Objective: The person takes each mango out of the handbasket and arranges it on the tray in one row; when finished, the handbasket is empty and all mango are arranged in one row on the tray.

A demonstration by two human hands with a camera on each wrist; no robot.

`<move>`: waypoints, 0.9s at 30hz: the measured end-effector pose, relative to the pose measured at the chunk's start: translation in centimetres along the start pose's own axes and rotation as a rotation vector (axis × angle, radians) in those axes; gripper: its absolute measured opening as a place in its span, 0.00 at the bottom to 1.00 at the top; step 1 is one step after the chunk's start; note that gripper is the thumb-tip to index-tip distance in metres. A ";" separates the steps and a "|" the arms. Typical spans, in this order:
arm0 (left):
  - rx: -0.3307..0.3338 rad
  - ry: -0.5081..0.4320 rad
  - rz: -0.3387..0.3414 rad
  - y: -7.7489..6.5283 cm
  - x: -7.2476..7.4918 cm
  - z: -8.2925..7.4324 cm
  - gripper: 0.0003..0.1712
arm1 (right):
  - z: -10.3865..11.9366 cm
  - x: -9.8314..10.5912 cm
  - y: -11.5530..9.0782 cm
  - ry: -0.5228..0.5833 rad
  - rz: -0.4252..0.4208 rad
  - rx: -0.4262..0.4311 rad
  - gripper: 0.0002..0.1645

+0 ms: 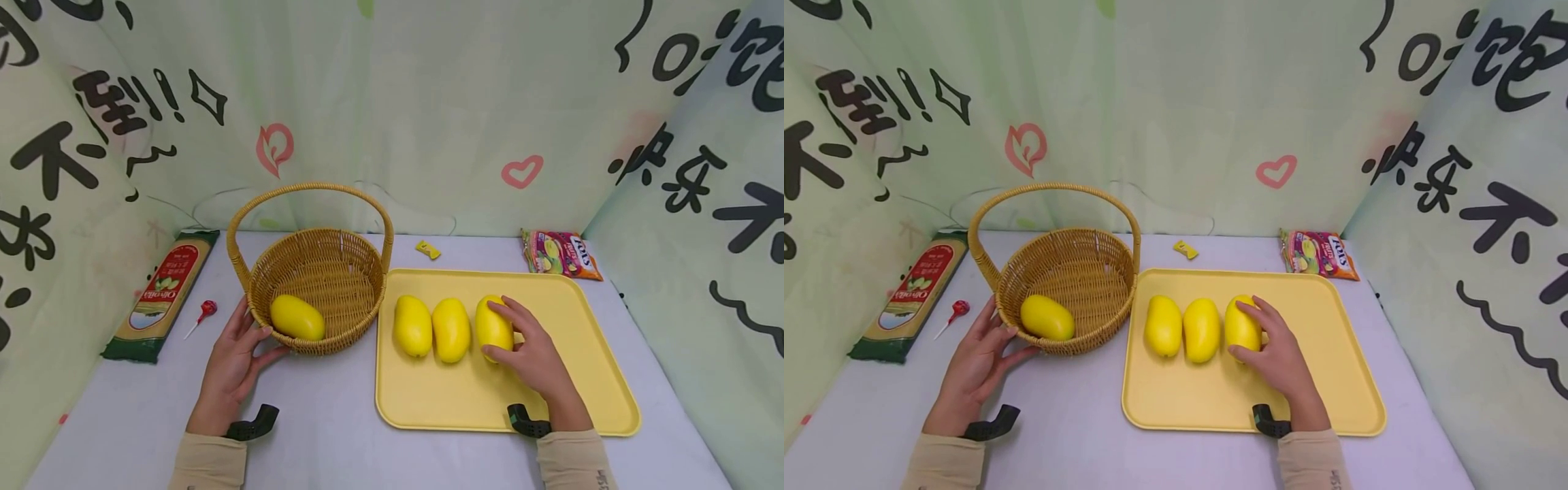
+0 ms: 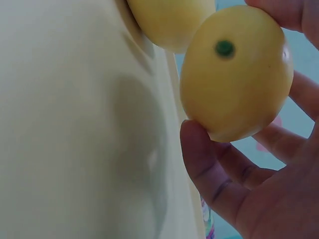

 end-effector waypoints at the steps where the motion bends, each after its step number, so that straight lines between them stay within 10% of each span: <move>1: 0.000 0.000 0.000 0.0 0.0 0.0 0.45 | 0.0 -0.1 0.0 -0.013 0.003 0.000 0.44; 27: -0.004 -0.010 0.008 0.0 0.0 0.0 0.46 | 0.5 -0.7 0.0 -0.145 0.025 -0.012 0.44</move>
Point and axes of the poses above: each hand's wrist, its own y-axis towards the middle knuckle, its own x-axis out of the back of the hand, z = x × y, the point moved 3 cm from there along y, towards the middle knuckle
